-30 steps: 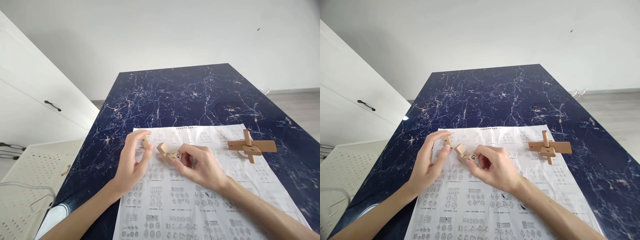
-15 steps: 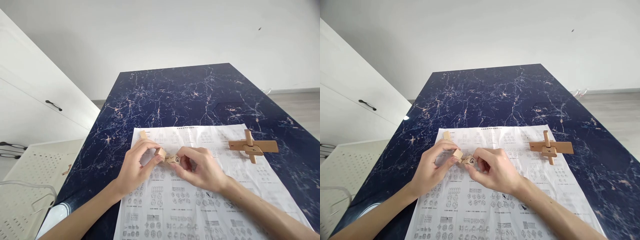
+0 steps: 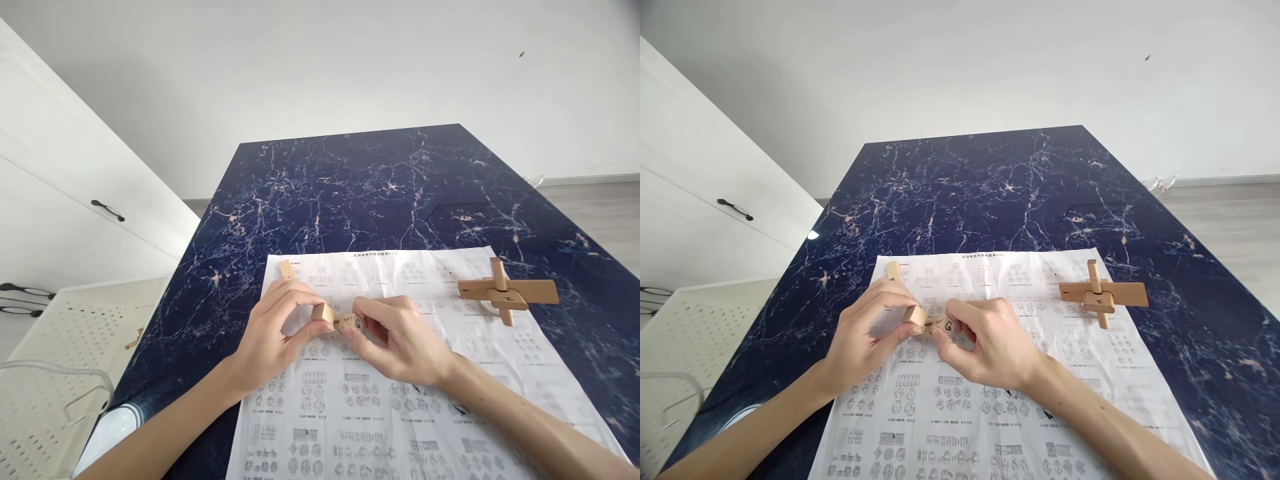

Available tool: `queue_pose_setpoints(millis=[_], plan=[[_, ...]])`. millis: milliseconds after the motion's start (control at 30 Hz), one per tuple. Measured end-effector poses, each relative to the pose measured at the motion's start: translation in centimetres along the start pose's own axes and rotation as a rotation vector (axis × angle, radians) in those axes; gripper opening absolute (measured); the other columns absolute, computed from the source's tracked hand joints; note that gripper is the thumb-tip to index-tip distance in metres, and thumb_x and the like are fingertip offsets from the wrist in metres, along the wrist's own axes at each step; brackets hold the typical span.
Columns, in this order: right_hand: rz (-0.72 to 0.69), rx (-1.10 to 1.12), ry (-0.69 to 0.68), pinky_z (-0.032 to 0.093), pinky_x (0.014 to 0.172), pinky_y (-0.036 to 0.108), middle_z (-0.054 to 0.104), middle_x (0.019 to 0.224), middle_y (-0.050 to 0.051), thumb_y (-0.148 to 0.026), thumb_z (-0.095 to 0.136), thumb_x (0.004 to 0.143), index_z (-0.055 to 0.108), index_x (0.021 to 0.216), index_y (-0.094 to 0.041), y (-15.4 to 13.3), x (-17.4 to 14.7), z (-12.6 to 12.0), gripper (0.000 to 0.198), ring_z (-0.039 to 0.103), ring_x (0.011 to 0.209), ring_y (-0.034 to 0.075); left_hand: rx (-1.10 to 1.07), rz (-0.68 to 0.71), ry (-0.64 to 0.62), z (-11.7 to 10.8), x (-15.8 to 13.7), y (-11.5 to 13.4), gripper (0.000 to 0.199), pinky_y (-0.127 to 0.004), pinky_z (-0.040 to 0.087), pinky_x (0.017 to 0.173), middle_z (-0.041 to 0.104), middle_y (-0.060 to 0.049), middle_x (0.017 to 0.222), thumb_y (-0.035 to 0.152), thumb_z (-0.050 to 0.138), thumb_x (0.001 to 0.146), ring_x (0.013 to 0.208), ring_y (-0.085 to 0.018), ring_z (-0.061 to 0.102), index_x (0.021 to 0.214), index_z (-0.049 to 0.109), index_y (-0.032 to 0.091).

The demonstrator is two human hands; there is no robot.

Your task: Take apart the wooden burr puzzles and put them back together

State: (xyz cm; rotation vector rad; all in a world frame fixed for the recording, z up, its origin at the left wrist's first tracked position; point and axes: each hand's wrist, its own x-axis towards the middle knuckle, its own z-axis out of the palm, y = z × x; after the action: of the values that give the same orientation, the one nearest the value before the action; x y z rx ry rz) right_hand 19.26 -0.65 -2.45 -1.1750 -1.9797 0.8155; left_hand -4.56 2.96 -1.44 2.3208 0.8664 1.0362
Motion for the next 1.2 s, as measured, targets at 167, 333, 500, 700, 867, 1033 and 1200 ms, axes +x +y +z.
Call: queue_pose_setpoints(millis=[167,333,500,700,867,1033,1200], plan=[[0.12,0.077,0.026,0.024,0.046,0.028,0.033,0.051,-0.008,-0.035,0.057,0.103,0.03,0.066,-0.026,0.1,0.3,-0.1,0.046,0.028,0.047,0.009,0.03,0.125,-0.01,0.3,-0.1,0.3,0.024,-0.042,0.062,0.09,0.079,-0.001,0.097,0.032,0.085,0.097,0.092,-0.023,0.075,0.113,0.068,0.027],[0.221,0.079,0.082,0.023,0.048,0.028,0.032,0.052,-0.008,-0.041,0.061,0.1,0.032,0.064,-0.025,0.2,0.5,0.0,0.049,0.027,0.05,0.01,0.082,0.182,0.0,0.4,-0.3,0.5,0.025,-0.041,0.062,0.087,0.079,-0.002,0.1,0.03,0.086,0.096,0.092,-0.022,0.076,0.11,0.065,0.026],[0.271,0.153,0.08,0.021,0.048,0.028,0.03,0.052,-0.007,-0.046,0.062,0.099,0.031,0.062,-0.025,0.2,0.6,-0.2,0.053,0.025,0.052,0.01,0.133,0.225,-0.025,0.2,-0.4,0.6,0.022,-0.04,0.062,0.084,0.079,0.0,0.099,0.024,0.083,0.097,0.092,-0.022,0.077,0.107,0.064,0.028],[0.4,0.318,0.01,0.025,0.042,0.027,0.04,0.046,-0.006,-0.056,0.061,0.101,0.037,0.06,-0.026,0.5,0.6,-0.8,0.057,0.033,0.044,0.01,0.179,0.228,-0.021,0.2,-0.1,0.8,0.022,-0.039,0.061,0.085,0.077,0.001,0.101,0.017,0.08,0.097,0.092,-0.021,0.076,0.1,0.061,0.028],[0.435,0.448,-0.057,0.039,0.047,0.029,0.046,0.039,-0.004,-0.057,0.054,0.107,0.044,0.054,-0.025,0.5,0.8,-1.9,0.063,0.04,0.039,0.011,0.216,0.27,-0.059,0.2,-0.3,0.8,0.025,-0.038,0.06,0.084,0.078,0.0,0.102,0.018,0.082,0.096,0.093,-0.021,0.076,0.096,0.058,0.026],[0.439,0.506,-0.005,0.044,0.051,0.03,0.051,0.044,-0.003,-0.066,0.056,0.106,0.05,0.059,-0.025,0.8,1.1,-2.2,0.063,0.048,0.043,0.013,0.183,0.147,0.03,0.4,-0.4,0.6,0.024,-0.042,0.058,0.087,0.077,0.0,0.102,0.019,0.082,0.095,0.093,-0.022,0.074,0.102,0.06,0.027],[0.418,0.445,0.023,0.039,0.048,0.029,0.056,0.051,-0.003,-0.069,0.054,0.108,0.054,0.072,-0.025,0.7,1.0,-1.7,0.057,0.046,0.047,0.013,0.33,-0.031,0.141,-0.3,0.4,-0.3,0.017,-0.051,0.056,0.102,0.073,-0.005,0.114,0.031,0.082,0.096,0.113,-0.028,0.068,0.099,0.065,0.027]])
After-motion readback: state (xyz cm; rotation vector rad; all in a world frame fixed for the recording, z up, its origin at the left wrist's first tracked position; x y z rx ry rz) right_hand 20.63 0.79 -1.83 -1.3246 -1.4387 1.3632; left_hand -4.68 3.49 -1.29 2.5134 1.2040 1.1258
